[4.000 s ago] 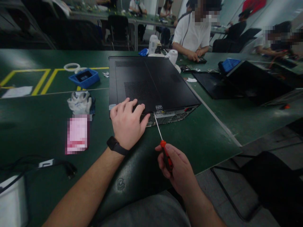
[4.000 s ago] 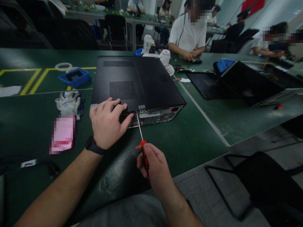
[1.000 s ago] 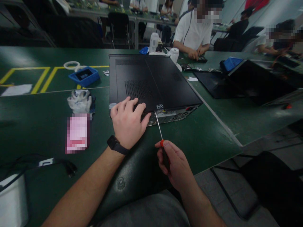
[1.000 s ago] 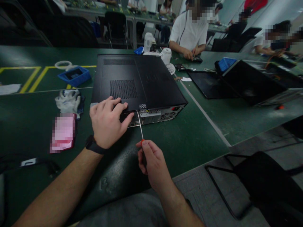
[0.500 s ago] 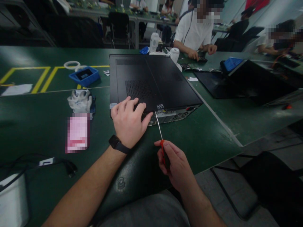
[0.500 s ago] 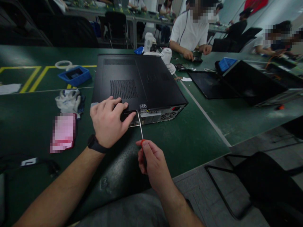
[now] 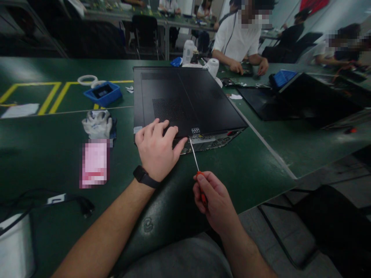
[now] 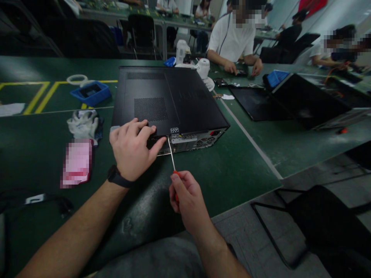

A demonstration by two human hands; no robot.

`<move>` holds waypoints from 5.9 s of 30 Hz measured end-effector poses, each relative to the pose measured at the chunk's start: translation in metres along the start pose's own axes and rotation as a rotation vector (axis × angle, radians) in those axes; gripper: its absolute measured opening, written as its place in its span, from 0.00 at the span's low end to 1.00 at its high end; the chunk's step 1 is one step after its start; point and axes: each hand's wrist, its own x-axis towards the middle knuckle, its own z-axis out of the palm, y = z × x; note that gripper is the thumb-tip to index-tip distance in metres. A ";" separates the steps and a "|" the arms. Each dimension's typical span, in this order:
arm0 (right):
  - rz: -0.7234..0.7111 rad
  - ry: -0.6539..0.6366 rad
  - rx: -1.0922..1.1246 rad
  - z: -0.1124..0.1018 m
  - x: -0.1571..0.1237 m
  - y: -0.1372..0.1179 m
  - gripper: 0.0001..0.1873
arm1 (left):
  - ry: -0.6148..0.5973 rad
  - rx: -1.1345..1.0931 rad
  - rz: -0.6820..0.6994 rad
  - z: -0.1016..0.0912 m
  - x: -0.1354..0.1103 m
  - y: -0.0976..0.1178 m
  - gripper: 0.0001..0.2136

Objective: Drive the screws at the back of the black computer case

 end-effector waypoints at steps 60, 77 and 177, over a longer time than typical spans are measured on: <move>0.029 -0.042 0.031 -0.001 0.002 -0.006 0.23 | -0.799 -1.251 -0.578 -0.036 -0.074 0.044 0.21; -0.190 0.119 -0.462 -0.005 0.002 -0.013 0.38 | -1.002 -1.588 -0.918 -0.010 -0.090 0.050 0.28; -1.194 0.416 -1.693 -0.057 0.111 -0.064 0.37 | -0.854 -1.835 -0.938 -0.022 -0.097 0.056 0.27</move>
